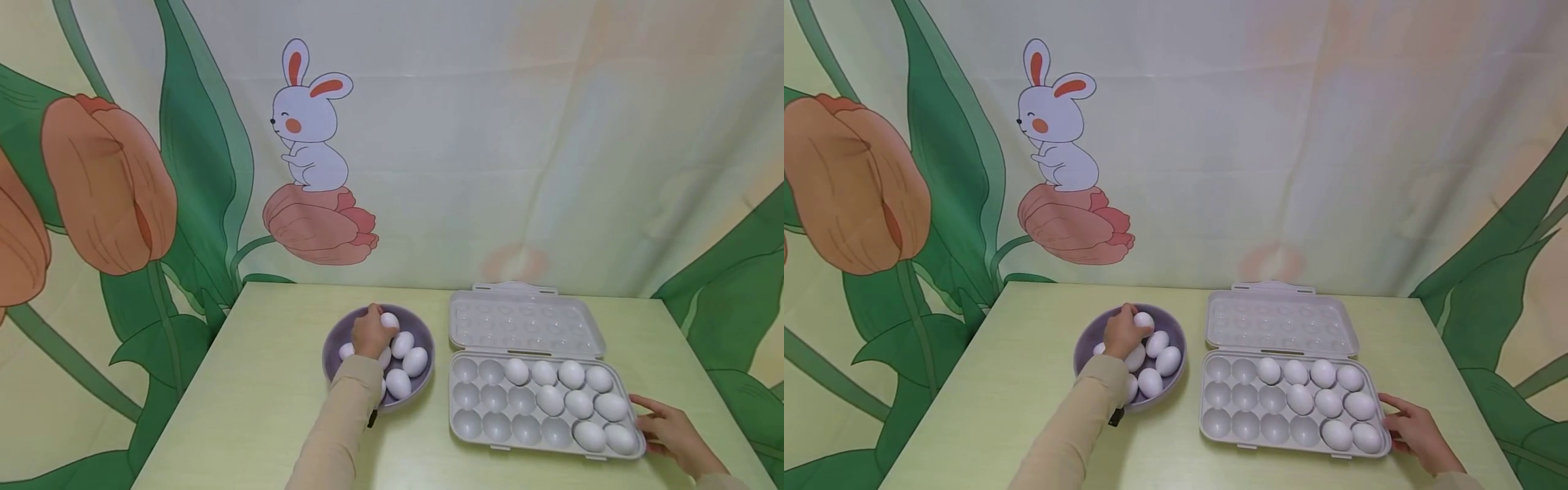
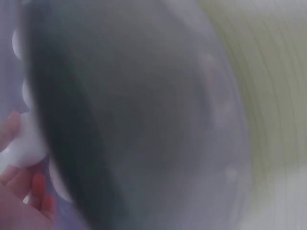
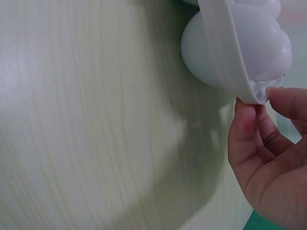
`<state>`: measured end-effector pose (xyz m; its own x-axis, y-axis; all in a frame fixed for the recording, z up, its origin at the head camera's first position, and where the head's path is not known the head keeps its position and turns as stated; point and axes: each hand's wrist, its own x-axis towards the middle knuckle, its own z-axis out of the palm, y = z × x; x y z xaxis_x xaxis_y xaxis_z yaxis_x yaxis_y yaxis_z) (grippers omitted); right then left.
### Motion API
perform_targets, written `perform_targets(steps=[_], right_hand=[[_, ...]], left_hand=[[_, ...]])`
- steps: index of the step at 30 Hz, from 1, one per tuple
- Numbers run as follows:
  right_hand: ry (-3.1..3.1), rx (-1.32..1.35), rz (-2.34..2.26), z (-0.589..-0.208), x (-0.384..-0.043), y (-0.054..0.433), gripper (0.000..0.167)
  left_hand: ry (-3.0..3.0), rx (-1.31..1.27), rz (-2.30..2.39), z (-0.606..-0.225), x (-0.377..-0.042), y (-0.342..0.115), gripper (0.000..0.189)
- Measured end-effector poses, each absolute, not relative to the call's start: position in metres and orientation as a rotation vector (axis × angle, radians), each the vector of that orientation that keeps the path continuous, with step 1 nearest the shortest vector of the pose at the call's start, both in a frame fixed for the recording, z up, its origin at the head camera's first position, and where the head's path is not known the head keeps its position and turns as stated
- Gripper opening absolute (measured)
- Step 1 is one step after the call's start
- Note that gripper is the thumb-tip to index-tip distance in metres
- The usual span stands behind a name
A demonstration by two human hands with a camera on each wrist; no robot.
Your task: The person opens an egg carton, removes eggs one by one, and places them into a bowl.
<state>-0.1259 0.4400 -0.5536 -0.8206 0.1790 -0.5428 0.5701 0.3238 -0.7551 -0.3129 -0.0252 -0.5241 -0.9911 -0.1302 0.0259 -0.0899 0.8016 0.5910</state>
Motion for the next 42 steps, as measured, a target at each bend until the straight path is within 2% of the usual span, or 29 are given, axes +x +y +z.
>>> perform_targets(steps=[24, 33, 42], right_hand=[[2.224, 0.666, -1.495, -0.5521, -0.1276, 0.4384, 0.063], [2.231, 0.655, -1.524, -0.5510, -0.1248, 0.4387, 0.064], [2.219, 0.684, -1.501, -0.5516, -0.1263, 0.4399, 0.063]], left_hand=[[-2.964, 0.319, -0.831, -0.5289, -0.3083, -0.0190, 0.044], [-3.002, 0.318, -0.821, -0.5301, -0.3105, -0.0183, 0.044], [-3.073, 0.271, -0.820, -0.5314, -0.3149, -0.0180, 0.052]])
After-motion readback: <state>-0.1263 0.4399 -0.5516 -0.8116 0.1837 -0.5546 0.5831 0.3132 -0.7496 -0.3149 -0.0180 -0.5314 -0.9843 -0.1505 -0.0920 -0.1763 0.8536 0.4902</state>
